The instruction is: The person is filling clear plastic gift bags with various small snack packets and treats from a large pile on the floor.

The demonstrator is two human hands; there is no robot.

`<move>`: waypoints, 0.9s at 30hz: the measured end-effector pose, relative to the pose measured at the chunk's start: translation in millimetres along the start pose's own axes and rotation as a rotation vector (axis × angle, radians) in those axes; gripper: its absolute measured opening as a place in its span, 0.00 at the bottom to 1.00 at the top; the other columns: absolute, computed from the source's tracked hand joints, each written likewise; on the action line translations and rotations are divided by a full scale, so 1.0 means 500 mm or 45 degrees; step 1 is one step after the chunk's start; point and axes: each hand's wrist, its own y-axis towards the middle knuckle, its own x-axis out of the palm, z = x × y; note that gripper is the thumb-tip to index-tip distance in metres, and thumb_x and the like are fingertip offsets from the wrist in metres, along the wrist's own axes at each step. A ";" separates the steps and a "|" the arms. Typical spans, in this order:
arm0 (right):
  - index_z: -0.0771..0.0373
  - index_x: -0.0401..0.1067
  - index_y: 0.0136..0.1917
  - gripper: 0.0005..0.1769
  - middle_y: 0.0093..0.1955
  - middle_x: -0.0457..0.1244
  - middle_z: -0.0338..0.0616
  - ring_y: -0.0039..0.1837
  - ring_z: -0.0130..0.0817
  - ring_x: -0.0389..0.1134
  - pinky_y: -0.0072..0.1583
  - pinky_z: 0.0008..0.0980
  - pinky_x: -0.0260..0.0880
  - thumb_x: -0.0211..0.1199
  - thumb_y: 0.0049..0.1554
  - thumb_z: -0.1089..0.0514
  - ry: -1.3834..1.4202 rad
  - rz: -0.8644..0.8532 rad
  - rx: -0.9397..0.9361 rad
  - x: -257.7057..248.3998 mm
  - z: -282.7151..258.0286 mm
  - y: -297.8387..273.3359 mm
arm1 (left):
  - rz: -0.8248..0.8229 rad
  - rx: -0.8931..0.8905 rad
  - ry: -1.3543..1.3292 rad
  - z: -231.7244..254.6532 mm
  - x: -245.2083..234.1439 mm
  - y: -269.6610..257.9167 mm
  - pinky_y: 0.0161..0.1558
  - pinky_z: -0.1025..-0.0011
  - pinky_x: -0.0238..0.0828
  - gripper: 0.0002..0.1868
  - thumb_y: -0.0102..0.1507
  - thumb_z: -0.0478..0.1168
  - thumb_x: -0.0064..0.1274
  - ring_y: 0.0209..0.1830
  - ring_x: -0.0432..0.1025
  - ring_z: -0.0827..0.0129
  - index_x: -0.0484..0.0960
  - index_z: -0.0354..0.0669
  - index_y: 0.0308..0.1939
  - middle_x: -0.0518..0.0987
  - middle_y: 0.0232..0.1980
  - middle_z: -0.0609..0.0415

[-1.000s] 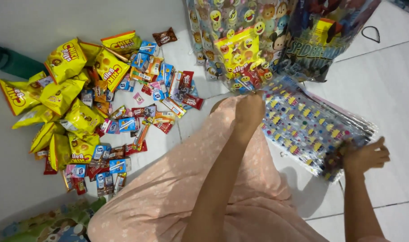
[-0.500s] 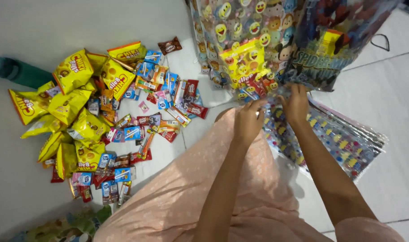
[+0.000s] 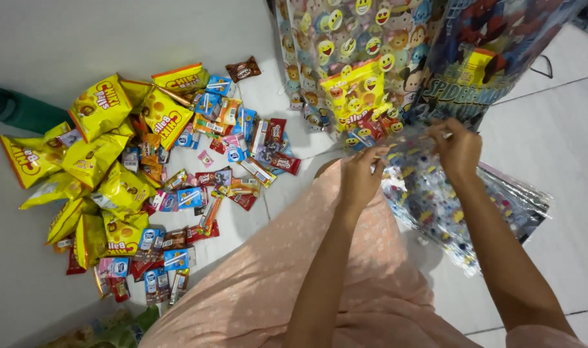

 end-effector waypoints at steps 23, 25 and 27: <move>0.61 0.73 0.38 0.09 0.78 0.51 0.67 0.84 0.69 0.49 0.81 0.64 0.49 0.73 0.45 0.62 1.173 -1.615 -1.316 -0.154 -0.782 -0.143 | 0.629 0.037 -0.635 0.041 -0.806 -0.260 0.61 0.70 0.74 0.17 0.50 0.20 0.65 0.72 0.67 0.57 0.83 0.44 0.37 0.67 0.74 0.43; 0.49 0.74 0.53 0.21 0.84 0.49 0.49 0.87 0.56 0.49 0.79 0.60 0.59 0.60 0.45 0.62 1.093 -1.722 -1.248 -0.103 -0.791 -0.158 | 0.653 0.147 -0.479 0.060 -0.849 -0.311 0.65 0.69 0.75 0.14 0.52 0.27 0.71 0.73 0.69 0.59 0.85 0.45 0.38 0.69 0.74 0.48; 0.52 0.71 0.55 0.23 0.83 0.51 0.53 0.83 0.56 0.57 0.74 0.53 0.66 0.59 0.46 0.69 1.099 -1.710 -1.221 -0.059 -0.796 -0.182 | 0.691 0.056 -0.359 0.047 -0.860 -0.365 0.67 0.65 0.76 0.13 0.51 0.27 0.69 0.73 0.69 0.57 0.85 0.44 0.35 0.69 0.73 0.49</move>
